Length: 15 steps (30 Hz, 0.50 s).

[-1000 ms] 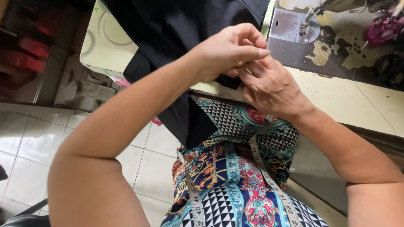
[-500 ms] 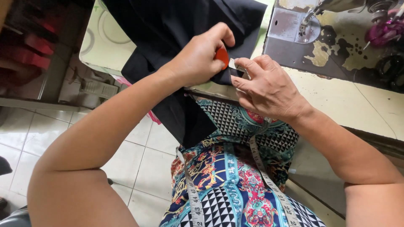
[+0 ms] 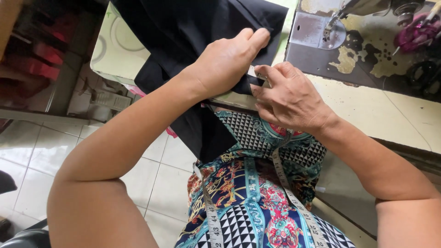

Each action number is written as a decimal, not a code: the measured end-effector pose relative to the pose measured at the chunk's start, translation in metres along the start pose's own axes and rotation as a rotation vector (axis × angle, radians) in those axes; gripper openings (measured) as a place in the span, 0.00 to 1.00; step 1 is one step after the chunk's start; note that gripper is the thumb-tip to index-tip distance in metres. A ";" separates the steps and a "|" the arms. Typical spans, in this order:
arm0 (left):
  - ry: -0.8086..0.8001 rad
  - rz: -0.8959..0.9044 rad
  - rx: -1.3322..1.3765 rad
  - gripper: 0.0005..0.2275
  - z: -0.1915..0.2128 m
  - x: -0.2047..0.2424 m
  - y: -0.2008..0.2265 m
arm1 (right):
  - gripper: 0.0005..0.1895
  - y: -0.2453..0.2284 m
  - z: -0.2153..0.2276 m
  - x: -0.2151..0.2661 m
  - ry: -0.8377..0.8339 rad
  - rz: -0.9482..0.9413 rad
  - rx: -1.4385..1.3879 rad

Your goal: Measuring and marking a black garment using a tape measure and chalk on a sewing table.

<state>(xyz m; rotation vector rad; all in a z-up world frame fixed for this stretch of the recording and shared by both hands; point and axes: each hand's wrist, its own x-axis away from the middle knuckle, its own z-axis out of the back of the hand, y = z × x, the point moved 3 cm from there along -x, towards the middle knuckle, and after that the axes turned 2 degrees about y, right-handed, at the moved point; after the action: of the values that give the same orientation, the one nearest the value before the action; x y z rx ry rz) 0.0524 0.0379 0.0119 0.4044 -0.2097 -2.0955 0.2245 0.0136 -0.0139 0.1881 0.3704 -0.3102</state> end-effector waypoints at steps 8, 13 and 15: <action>-0.125 0.265 0.104 0.08 -0.014 0.003 -0.029 | 0.25 0.001 0.002 0.001 0.047 0.005 -0.011; 0.007 0.178 0.330 0.06 -0.017 0.000 -0.033 | 0.22 -0.001 0.003 -0.002 0.058 0.022 0.021; -0.016 0.198 0.312 0.07 -0.019 0.000 -0.032 | 0.23 -0.001 0.004 -0.003 0.063 0.023 0.004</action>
<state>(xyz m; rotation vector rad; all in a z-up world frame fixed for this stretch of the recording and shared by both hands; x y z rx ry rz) 0.0340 0.0550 -0.0160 0.5298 -0.5675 -1.8747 0.2233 0.0122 -0.0092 0.2065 0.4297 -0.2827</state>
